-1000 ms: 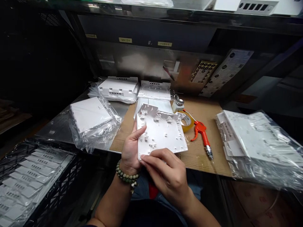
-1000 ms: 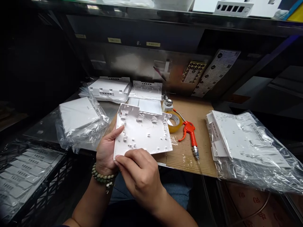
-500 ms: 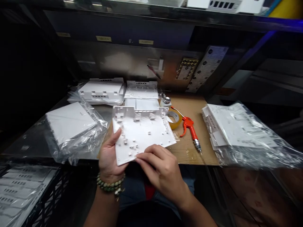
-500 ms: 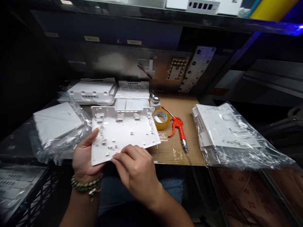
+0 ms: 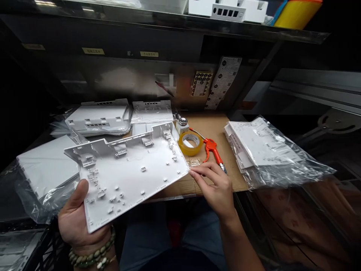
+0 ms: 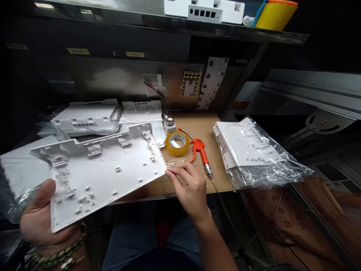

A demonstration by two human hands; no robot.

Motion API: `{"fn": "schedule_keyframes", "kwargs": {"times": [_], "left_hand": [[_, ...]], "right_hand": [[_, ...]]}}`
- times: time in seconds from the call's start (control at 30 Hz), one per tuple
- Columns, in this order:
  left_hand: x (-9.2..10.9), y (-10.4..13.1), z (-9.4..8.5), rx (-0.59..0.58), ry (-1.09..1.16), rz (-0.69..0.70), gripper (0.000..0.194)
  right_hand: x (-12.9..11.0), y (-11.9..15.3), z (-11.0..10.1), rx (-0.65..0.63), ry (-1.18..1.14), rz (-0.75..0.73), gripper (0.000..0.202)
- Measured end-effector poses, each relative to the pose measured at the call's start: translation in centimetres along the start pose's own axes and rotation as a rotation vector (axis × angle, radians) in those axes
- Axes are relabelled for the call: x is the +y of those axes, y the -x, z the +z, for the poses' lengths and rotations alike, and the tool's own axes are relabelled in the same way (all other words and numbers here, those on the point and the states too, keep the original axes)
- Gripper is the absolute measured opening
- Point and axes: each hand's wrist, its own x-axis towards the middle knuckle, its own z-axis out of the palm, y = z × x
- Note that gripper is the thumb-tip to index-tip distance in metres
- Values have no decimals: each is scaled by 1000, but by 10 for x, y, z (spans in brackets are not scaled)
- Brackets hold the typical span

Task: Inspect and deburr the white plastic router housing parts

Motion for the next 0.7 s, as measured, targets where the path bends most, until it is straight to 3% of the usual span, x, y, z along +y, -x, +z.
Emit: {"fn": "schedule_keyframes", "kwargs": {"times": [0.27,0.37,0.53,0.7], "left_hand": [[2,-1,-4,65,-60,-113,73],[8,-4,-21,114,-112,-163,77],[16,-5,-56,103,-219,-122,80],[5,6,-54,121,-269,-115,79]], "right_hand": [[18,5,-3,-9,72,-28,12],[26,-6,-9,70,97,43,9],[8,-35,-14,229,18,25,11],[-12,-51,-3,244,-42,-45,15]]}}
